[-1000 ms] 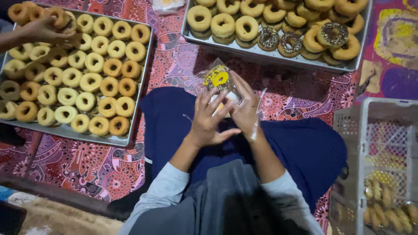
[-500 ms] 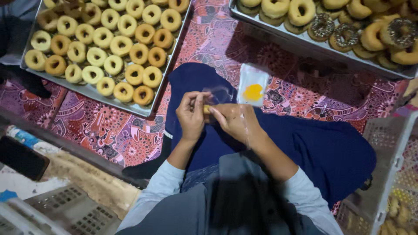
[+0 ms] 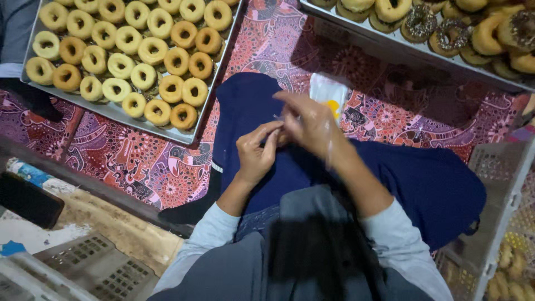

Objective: The person sits on the floor and repeatedly picks donuts from metal trays, places them into small clear plastic bags, and sets the sealed bags into a white plastic crate. The person handles plain and sprinkled donuts one at a time throughout the clip.

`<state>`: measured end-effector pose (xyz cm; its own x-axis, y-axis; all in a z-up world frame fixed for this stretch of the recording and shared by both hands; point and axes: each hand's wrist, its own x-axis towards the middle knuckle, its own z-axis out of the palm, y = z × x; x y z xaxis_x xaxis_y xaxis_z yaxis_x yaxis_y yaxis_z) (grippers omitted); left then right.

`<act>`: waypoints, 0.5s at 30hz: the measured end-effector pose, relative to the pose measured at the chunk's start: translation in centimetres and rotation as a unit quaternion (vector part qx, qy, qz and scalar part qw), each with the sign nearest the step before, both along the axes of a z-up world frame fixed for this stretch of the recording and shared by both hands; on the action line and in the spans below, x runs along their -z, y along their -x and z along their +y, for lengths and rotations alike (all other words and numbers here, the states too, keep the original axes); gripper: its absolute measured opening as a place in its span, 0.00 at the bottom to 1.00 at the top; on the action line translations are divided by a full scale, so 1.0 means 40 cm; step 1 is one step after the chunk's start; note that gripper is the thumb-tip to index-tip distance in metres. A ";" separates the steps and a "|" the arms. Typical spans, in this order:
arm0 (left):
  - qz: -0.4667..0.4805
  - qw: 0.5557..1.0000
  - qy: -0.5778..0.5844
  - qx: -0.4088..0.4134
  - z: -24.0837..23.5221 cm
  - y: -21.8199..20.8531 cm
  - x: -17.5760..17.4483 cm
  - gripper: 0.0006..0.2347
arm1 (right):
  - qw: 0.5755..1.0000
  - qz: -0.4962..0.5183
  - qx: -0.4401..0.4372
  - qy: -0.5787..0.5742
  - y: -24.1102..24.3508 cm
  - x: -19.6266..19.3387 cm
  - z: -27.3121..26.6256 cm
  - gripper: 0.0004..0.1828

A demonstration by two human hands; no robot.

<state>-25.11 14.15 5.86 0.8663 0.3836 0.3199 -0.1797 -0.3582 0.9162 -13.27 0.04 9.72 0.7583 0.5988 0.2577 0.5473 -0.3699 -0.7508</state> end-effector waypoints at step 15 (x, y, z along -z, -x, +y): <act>0.036 0.997 -0.037 -0.049 -0.045 -0.033 -0.022 0.06 | 0.994 -0.104 -0.004 -0.024 0.044 0.024 -0.026 0.18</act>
<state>-23.80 12.37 6.73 0.8476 0.4455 0.2882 -0.0750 -0.4371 0.8963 -15.04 -0.99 8.77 0.6807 0.5879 0.4371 0.6958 -0.3321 -0.6369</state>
